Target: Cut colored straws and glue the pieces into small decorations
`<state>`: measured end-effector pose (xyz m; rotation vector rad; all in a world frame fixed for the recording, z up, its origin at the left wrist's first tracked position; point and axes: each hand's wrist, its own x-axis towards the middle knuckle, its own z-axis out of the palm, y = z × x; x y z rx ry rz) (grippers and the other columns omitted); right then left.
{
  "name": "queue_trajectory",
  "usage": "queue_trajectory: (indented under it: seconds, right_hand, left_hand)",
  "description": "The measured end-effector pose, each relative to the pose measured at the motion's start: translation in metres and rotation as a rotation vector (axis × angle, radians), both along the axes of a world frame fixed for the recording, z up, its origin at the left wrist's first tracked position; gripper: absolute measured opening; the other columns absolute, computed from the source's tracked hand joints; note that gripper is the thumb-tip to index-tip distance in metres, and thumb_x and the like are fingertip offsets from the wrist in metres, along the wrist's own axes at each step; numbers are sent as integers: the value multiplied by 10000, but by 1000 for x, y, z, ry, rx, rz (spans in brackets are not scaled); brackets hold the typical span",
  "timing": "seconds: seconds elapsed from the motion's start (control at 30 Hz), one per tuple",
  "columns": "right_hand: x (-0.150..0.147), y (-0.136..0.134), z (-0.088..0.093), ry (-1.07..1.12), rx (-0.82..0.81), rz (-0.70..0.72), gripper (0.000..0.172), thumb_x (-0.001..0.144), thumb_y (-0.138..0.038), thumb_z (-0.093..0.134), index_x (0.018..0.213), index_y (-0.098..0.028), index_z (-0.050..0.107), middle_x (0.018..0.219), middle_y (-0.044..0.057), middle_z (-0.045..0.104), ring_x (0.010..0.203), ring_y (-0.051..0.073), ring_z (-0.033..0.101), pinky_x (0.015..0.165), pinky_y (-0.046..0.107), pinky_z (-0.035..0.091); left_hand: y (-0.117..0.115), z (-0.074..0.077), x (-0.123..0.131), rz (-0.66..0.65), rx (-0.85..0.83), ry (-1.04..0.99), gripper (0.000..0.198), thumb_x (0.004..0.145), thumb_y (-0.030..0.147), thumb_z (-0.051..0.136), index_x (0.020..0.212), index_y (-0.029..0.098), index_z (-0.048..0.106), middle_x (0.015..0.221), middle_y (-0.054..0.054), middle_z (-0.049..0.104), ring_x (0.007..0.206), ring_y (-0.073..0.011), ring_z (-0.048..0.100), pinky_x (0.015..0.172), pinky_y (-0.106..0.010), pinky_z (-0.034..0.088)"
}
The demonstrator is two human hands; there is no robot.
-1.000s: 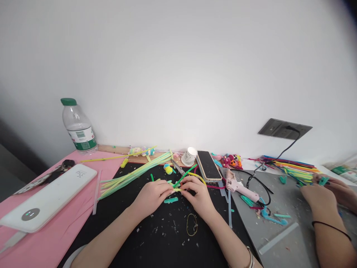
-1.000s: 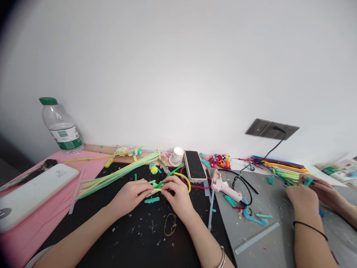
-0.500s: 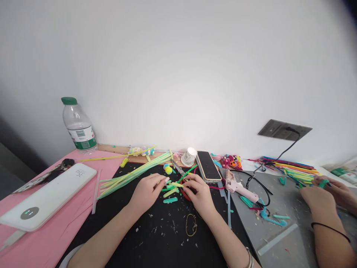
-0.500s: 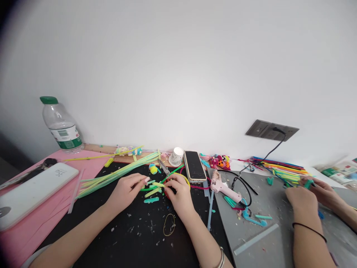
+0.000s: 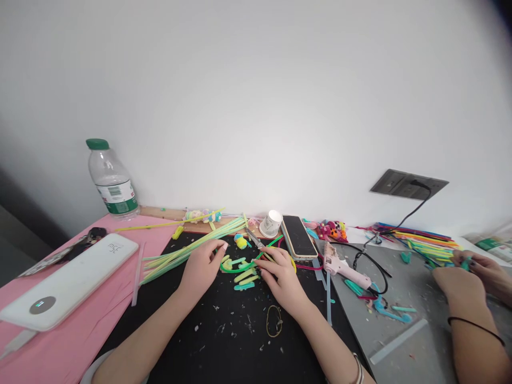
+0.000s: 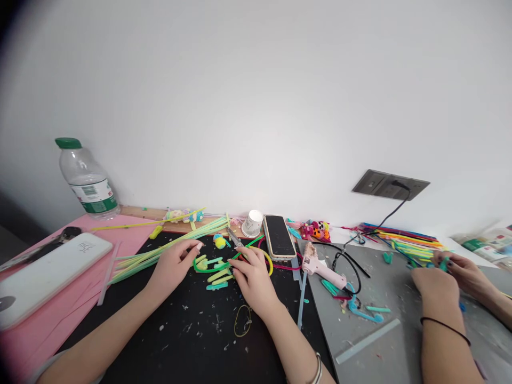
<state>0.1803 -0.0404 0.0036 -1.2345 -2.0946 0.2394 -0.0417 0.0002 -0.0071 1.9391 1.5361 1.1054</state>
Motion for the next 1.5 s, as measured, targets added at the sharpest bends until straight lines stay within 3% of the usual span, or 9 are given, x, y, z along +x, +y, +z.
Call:
queue_trajectory:
  seconds: [0.17,0.33,0.5,0.67,0.87,1.0,1.1,1.2,1.5]
  right_hand:
    - [3,2,-3,91,-4,-75,226,872,-158,470,886,-202,692,1095,112,611,1056,254,538,904,446,452]
    - [2,1,-3,126,-21,-94,221,875,-175,454,851,-201,672,1070,109,616,1032,238,566,891,410,465]
    - [2,1,-2,166,24,-114,223,876,-173,448,820,-190,664,1023,114,629,976,225,592,855,376,482]
    - [1,0,0,186,40,-103,229,884,-172,441,823,-185,662,1007,110,633,956,212,599,851,362,486]
    - [0,-1,1,201,6,-83,224,889,-163,433,837,-181,651,1011,106,627,966,208,596,855,365,482]
    - [-3,-2,3,204,3,-25,189,877,-153,465,895,-196,648,1005,89,629,979,201,584,874,356,472]
    - [-8,-4,4,191,-13,46,152,838,-161,550,956,-207,635,1033,77,618,1023,203,560,908,355,453]
    - [-12,-5,4,194,-42,84,81,821,-155,577,870,-199,625,1018,70,602,995,192,560,880,334,456]
    - [-12,-4,2,222,-65,75,136,856,-123,493,769,-189,574,976,63,583,927,173,562,819,309,458]
  left_hand:
    - [0,-4,-2,-41,-46,199,159,813,324,511,801,209,621,870,-15,634,683,-168,569,599,-268,403]
    - [0,-4,-3,-80,-73,219,161,807,313,512,706,195,556,812,-18,600,729,-184,580,619,-280,402]
    - [-1,1,1,-6,-43,-33,190,860,368,460,784,202,515,737,2,587,632,-165,562,590,-279,422]
    - [1,2,1,93,4,-388,243,831,382,521,976,189,545,888,-41,629,792,-183,611,676,-280,478]
    - [4,4,-6,298,9,-371,287,790,440,573,898,197,681,694,-3,598,606,-152,525,560,-254,407]
    - [1,4,2,123,-76,-610,272,722,417,660,831,168,676,790,-32,664,739,-178,589,658,-268,467]
    - [-6,6,15,-81,-268,-561,258,711,403,664,799,160,674,736,-26,652,662,-168,572,560,-253,460]
    - [-13,9,25,-248,-276,-447,209,722,362,660,753,156,678,701,-19,639,639,-147,551,574,-243,435]
    - [-16,9,25,-337,-317,-364,190,748,337,628,799,158,665,710,-15,623,652,-143,538,601,-247,415]
